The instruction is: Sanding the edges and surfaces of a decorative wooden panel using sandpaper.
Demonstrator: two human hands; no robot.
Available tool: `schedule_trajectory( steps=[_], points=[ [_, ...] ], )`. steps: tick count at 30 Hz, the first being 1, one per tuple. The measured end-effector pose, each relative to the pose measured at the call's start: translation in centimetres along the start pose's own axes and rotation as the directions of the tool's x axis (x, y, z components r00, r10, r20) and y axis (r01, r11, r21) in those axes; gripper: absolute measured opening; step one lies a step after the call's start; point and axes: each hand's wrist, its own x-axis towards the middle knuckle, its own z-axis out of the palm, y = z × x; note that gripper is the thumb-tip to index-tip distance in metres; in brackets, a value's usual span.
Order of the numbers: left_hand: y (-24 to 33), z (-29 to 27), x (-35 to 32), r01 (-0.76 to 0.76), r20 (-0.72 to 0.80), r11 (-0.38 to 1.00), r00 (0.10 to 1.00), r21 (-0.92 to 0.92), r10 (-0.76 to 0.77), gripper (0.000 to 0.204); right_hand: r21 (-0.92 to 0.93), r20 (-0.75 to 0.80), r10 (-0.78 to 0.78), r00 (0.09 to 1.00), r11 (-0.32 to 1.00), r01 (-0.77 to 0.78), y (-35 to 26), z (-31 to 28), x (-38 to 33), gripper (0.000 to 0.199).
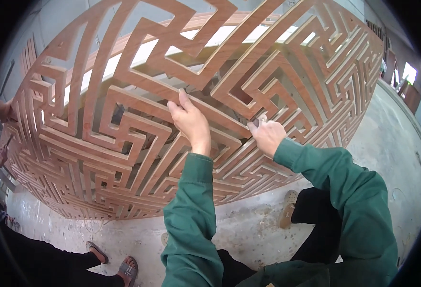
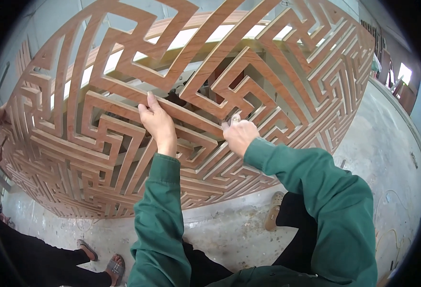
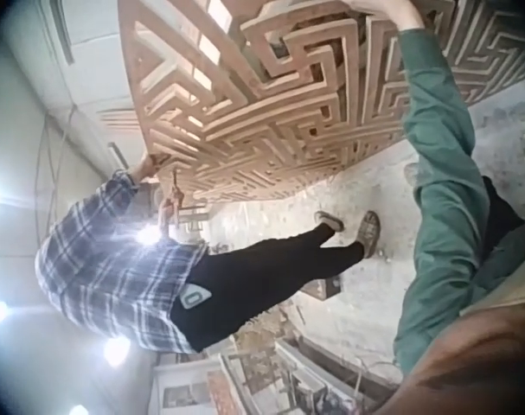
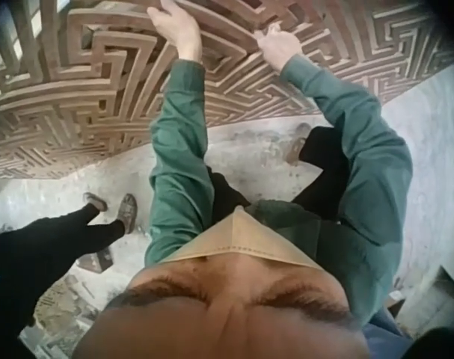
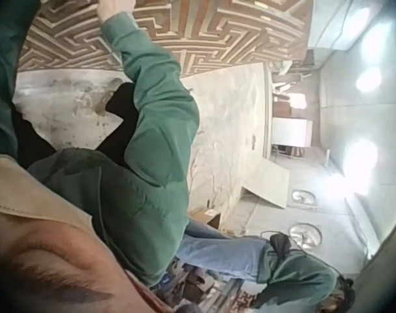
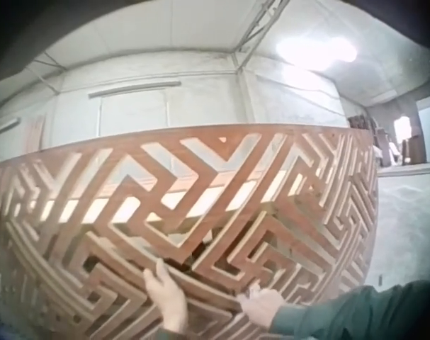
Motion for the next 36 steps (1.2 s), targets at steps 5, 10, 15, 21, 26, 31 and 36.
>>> schedule_trajectory(
  steps=[5, 10, 15, 21, 26, 31, 36],
  points=[
    [0.1, -0.1, -0.1, 0.077, 0.01, 0.997, 0.997, 0.027, -0.078, 0.039, -0.016, 0.112, 0.013, 0.994, 1.0, -0.011, 0.4, 0.5, 0.2, 0.028],
    [0.2, 0.1, -0.2, 0.007, -0.058, 1.0, 0.998, 0.014, -0.007, 0.041, -0.082, 0.124, 0.025, 0.992, 0.997, -0.015, -0.1, -0.3, 0.0, 0.034],
    [0.1, 0.1, -0.1, 0.094, 0.02, 0.996, 0.995, -0.004, -0.094, 0.042, 0.023, 0.062, -0.088, 0.994, 0.996, 0.087, 0.0, -0.7, 0.0, 0.022],
    [0.8, -0.1, -0.2, 0.033, -0.036, 0.999, 0.999, -0.005, -0.033, 0.042, -0.058, 0.12, -0.003, 0.993, 0.998, 0.01, -0.2, 0.0, 0.0, 0.042],
    [1.2, -0.7, -0.1, 0.178, 0.064, 0.984, 0.982, -0.011, -0.177, 0.037, -0.071, 0.263, -0.032, 0.964, 0.996, 0.053, 0.7, -1.3, 0.2, 0.041],
    [1.2, -0.4, -0.1, 0.121, 0.017, 0.992, 0.993, -0.024, -0.121, 0.036, -0.14, 0.163, 0.019, 0.987, 0.99, 0.004, 0.7, -1.8, 0.1, 0.041],
    [0.8, 0.0, -0.2, 0.106, -0.019, 0.994, 0.994, -0.041, -0.107, 0.042, -0.049, 0.193, -0.033, 0.981, 0.998, 0.043, 0.2, -1.7, 0.2, 0.045]
  ],
)
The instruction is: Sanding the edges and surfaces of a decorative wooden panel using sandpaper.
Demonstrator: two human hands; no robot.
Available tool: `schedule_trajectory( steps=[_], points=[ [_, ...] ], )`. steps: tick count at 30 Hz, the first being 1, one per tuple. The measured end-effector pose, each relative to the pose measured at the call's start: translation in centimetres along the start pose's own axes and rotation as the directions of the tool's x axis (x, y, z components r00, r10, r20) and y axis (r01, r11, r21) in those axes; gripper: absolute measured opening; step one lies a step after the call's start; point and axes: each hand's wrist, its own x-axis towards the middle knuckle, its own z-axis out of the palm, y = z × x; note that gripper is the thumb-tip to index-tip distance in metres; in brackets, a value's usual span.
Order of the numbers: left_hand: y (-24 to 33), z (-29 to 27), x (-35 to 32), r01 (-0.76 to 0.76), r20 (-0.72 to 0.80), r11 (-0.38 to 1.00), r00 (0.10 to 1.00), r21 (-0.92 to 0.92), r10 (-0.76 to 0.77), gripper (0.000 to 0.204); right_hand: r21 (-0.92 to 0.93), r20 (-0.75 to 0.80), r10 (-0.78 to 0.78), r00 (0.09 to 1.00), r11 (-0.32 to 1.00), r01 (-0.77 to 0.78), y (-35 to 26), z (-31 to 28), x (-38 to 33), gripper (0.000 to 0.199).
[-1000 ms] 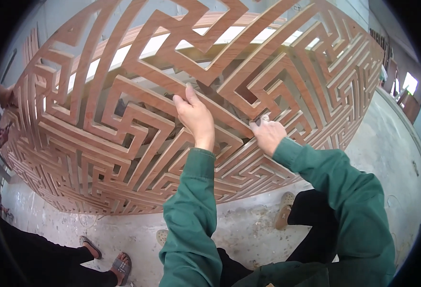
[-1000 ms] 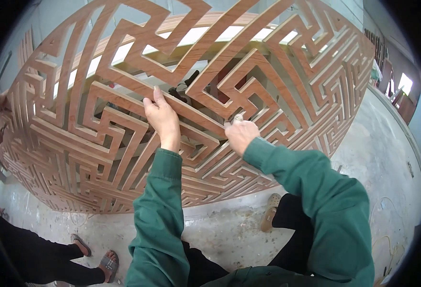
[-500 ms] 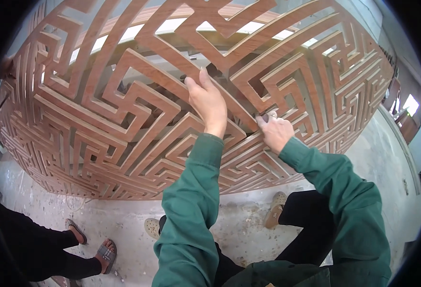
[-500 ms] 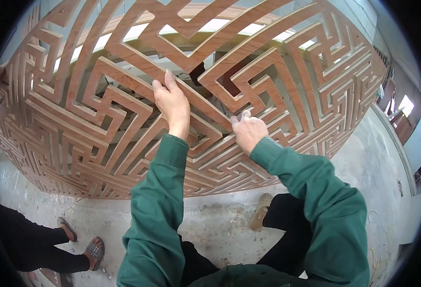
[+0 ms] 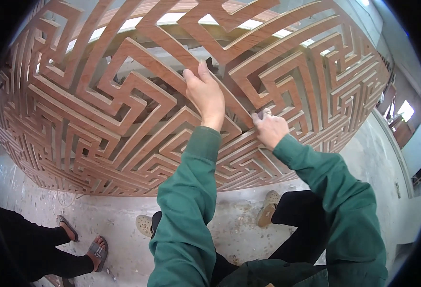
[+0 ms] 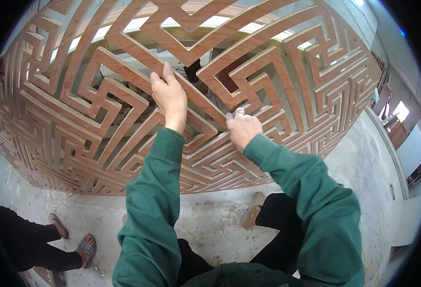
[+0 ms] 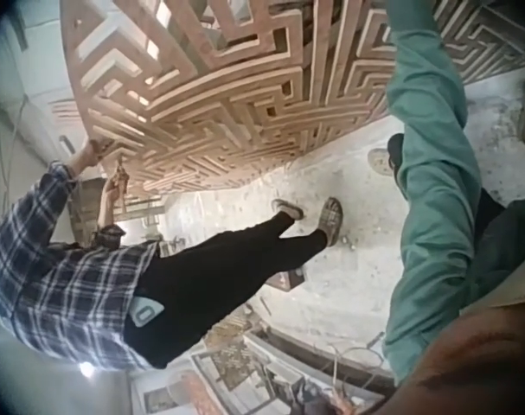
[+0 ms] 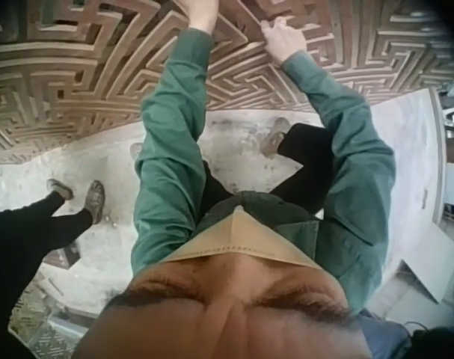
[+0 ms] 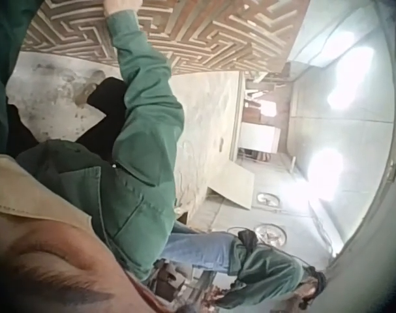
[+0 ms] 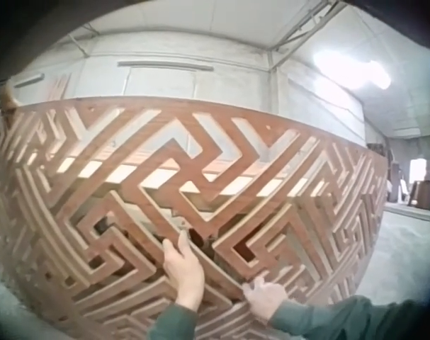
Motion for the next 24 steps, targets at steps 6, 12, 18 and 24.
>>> schedule_trajectory(
  steps=[6, 12, 18, 24],
  points=[
    [0.2, -0.3, 0.0, -0.015, 0.025, 0.999, 1.0, 0.048, 0.014, 0.035, -0.132, -0.118, 0.082, 0.99, 0.986, -0.098, 0.5, -0.2, 0.0, 0.023],
    [0.3, -0.2, 0.1, 0.01, 0.028, 1.0, 1.0, 0.028, -0.011, 0.036, -0.069, -0.102, 0.018, 0.995, 0.997, -0.026, 0.6, 0.4, 0.0, 0.02],
    [0.3, -0.3, 0.0, 0.014, 0.021, 0.999, 1.0, 0.035, -0.015, 0.036, -0.063, -0.13, 0.137, 0.982, 0.987, -0.147, -0.2, 0.9, 0.1, 0.027],
    [0.4, -0.2, 0.1, -0.025, -0.009, 0.999, 1.0, 0.04, 0.025, 0.035, -0.122, -0.012, 0.112, 0.994, 0.986, -0.113, 0.2, -0.3, 0.3, 0.027]
  ],
)
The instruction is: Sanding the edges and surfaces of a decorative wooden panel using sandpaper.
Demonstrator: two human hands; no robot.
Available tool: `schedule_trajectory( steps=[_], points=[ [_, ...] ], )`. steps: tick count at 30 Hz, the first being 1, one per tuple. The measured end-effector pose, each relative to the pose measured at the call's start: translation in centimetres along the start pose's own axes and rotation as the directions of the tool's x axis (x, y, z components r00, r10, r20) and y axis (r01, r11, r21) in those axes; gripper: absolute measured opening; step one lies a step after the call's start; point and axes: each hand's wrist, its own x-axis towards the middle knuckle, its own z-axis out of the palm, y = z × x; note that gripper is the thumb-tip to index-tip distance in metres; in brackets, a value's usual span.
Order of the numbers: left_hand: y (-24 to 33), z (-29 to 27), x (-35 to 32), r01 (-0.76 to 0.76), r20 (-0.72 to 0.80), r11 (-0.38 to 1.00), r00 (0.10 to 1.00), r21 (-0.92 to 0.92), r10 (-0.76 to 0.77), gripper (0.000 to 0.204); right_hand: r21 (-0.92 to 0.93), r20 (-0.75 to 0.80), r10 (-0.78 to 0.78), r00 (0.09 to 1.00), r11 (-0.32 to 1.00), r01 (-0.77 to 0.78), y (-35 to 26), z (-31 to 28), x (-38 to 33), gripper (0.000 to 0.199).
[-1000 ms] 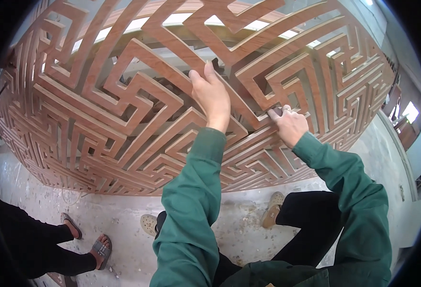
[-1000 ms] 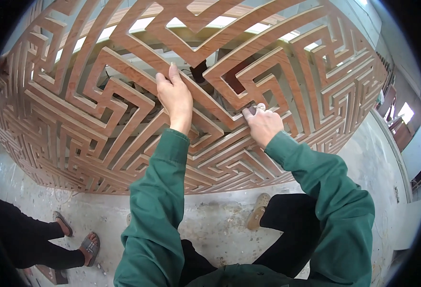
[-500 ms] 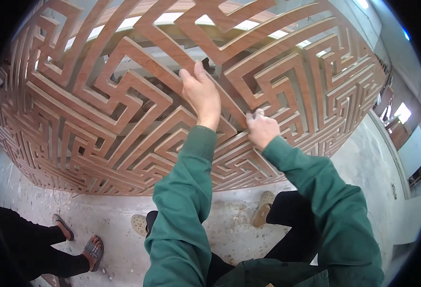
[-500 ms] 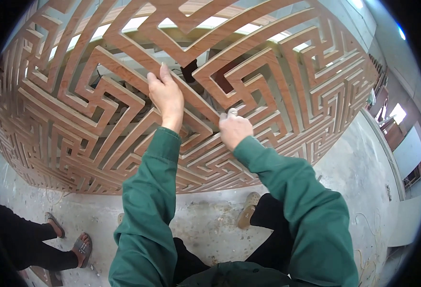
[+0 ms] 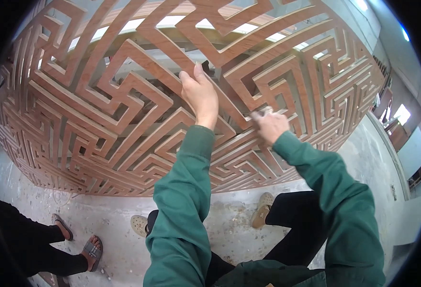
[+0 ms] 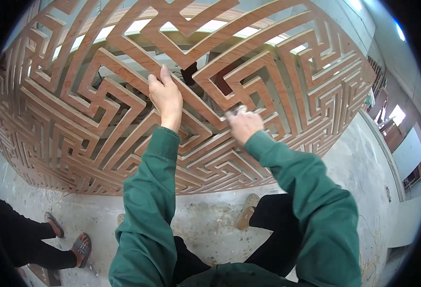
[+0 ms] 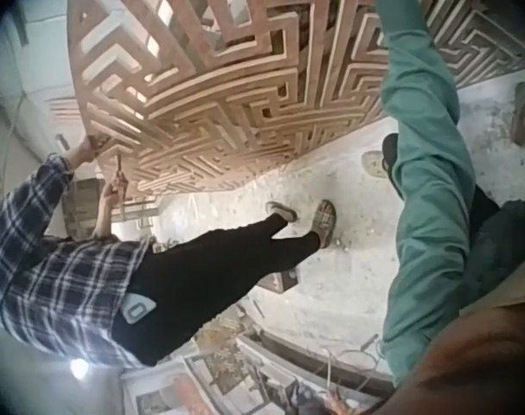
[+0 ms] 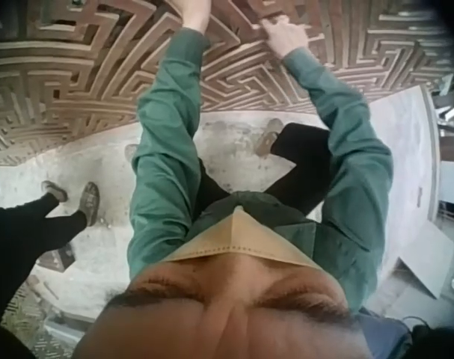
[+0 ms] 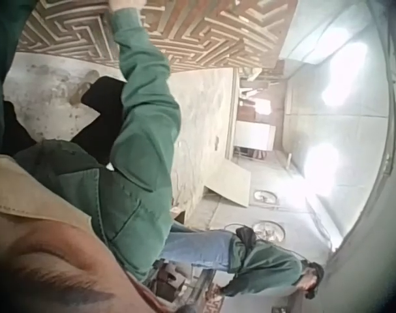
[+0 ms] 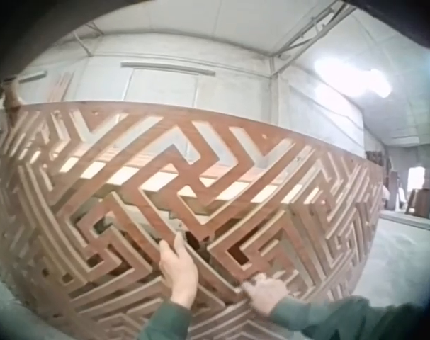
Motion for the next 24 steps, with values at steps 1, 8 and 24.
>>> schedule_trajectory(
  steps=[1, 8, 24],
  points=[
    [0.0, -0.1, 0.0, 0.002, 0.01, 1.0, 1.0, 0.006, -0.002, 0.035, -0.093, -0.092, 0.085, 0.992, 0.991, -0.094, 0.4, -0.3, 0.1, 0.032],
    [-0.5, 0.1, 0.0, -0.028, 0.017, 1.0, 0.999, 0.005, 0.028, 0.038, 0.222, -0.081, 0.087, 0.993, 0.973, -0.068, -2.5, 2.2, -0.3, 0.036],
    [-1.4, -0.2, 0.7, 0.155, 0.225, 0.945, 0.97, -0.288, -0.091, 0.037, 0.887, 0.109, 0.35, 0.93, 0.387, -0.25, -2.9, 3.8, -2.2, 0.044]
  ],
)
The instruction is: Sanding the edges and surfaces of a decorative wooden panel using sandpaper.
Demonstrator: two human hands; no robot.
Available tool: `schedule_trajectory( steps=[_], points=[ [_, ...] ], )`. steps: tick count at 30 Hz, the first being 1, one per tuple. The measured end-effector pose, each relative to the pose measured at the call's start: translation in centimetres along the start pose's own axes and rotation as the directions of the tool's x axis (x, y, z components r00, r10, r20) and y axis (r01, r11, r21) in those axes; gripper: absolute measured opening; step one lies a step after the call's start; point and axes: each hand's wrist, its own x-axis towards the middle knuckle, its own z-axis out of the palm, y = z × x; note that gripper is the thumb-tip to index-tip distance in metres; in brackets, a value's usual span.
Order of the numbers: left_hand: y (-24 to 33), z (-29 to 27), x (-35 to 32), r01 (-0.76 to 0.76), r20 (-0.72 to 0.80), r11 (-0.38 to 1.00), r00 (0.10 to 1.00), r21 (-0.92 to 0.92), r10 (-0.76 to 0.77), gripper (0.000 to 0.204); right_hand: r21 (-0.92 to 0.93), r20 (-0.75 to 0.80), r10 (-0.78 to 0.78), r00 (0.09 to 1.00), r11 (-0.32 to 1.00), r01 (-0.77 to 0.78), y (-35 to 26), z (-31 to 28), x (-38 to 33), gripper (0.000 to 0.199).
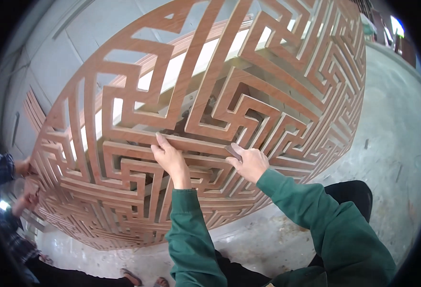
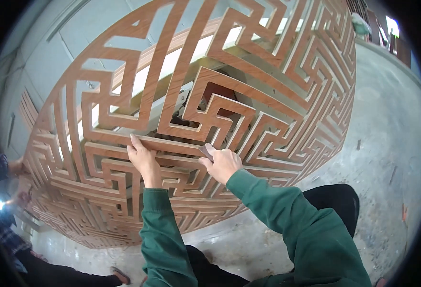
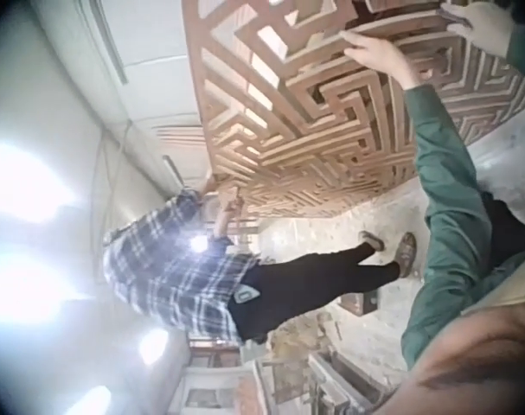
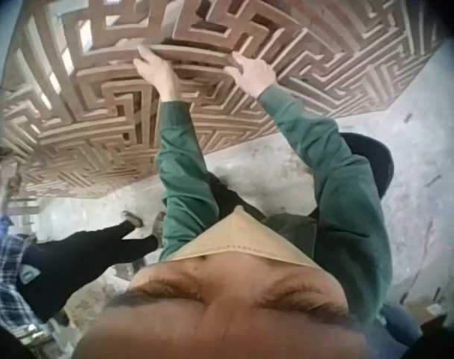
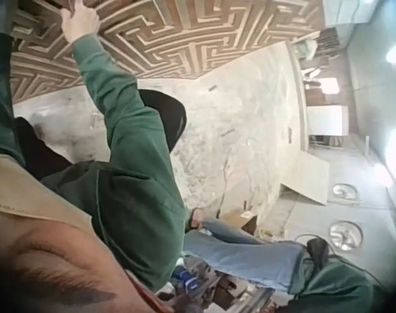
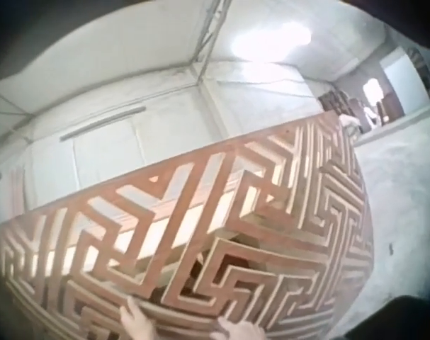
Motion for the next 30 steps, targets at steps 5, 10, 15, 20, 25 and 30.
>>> schedule_trajectory(
  steps=[5, 10, 15, 20, 25, 30],
  points=[
    [0.8, 0.1, -0.4, 0.008, 0.002, 0.996, 1.0, 0.085, -0.009, 0.038, 0.081, -0.093, 0.034, 0.995, 0.996, -0.027, -0.6, 0.5, -0.6, 0.045],
    [1.0, -0.2, -0.2, 0.088, -0.003, 0.977, 0.996, 0.194, -0.089, 0.041, 0.053, -0.191, 0.066, 0.979, 0.997, -0.057, -1.1, 1.5, -0.9, 0.043],
    [1.3, -0.3, -0.5, 0.062, 0.011, 0.973, 0.998, 0.224, -0.066, 0.043, 0.21, -0.127, 0.168, 0.977, 0.968, -0.139, -1.5, 3.1, -0.3, 0.042],
    [1.3, 0.5, -1.0, 0.053, -0.03, 0.968, 0.998, 0.245, -0.047, 0.042, 0.365, -0.119, 0.159, 0.98, 0.925, -0.106, -5.6, 3.1, 1.3, 0.043],
    [1.3, 0.6, -1.0, 0.07, -0.061, 0.968, 0.997, 0.24, -0.057, 0.041, 0.202, -0.148, -0.015, 0.989, 0.978, 0.045, -7.3, 3.3, 1.7, 0.04],
    [1.6, -0.2, -0.6, 0.119, -0.009, 0.951, 0.993, 0.286, -0.121, 0.041, 0.047, -0.134, 0.095, 0.986, 0.995, -0.089, -2.4, 2.4, 0.0, 0.039]
  ],
)
